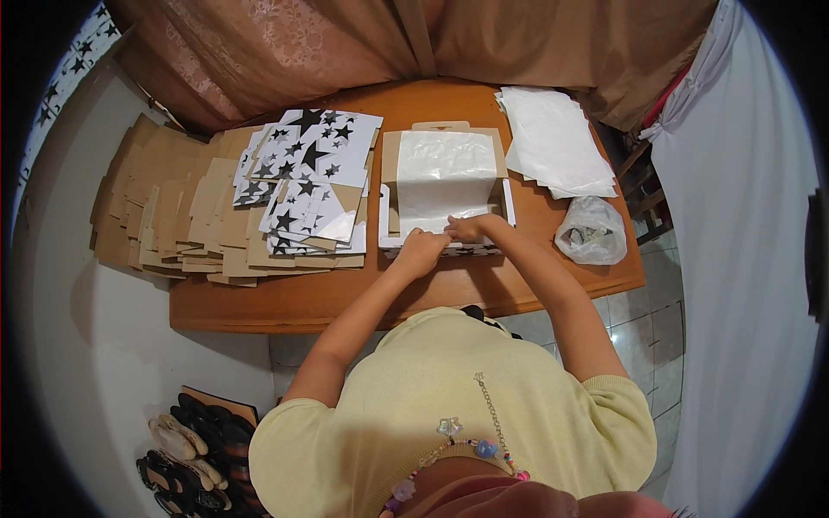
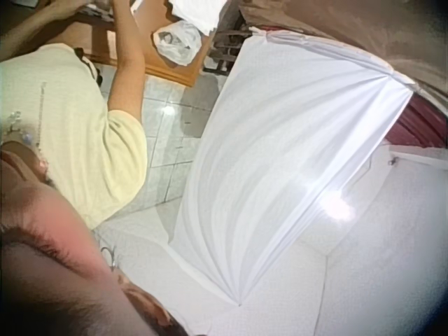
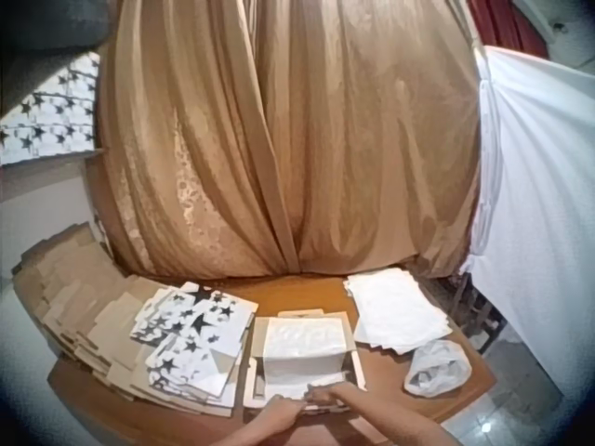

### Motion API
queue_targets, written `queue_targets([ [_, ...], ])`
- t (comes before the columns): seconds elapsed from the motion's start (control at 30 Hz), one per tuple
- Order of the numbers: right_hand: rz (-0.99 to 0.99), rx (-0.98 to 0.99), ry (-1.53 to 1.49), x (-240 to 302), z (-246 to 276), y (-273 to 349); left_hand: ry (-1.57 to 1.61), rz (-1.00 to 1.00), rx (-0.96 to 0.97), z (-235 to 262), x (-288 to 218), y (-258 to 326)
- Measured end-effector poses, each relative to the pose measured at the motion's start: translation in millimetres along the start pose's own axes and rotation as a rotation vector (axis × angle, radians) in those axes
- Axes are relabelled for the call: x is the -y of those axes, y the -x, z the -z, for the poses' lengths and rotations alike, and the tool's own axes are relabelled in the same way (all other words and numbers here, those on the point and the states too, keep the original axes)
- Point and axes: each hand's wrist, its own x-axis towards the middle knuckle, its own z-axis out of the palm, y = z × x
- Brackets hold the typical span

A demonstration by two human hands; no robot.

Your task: The person folds flat cardboard cutouts into shoe boxes, lines the inside of each box with wrapping paper, closes the boxes, and places them onto an overhead shelf.

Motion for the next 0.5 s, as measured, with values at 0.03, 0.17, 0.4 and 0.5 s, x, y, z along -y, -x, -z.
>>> queue_targets([
  [0.03,-0.03,-0.004,-0.02,5.0,-0.1,9.3,-0.002,-0.007,-0.025,-1.3,-0.5,0.6],
  [0.17,-0.143,-0.078,-0.051,25.6,8.4,40.2,-0.001,0.014,0.002,6.7,-5.9,-2.0],
  [0.4,-0.062,-0.109,-0.284,-1.5,1.5,28.2,-0.004,0.11,0.212,19.8,-4.1,-16.6],
  [0.5,-0.055,-0.26,-0.351,8.7,0.8,42.7,-0.009,0.202,0.324,20.2,-0.6,-22.0],
])
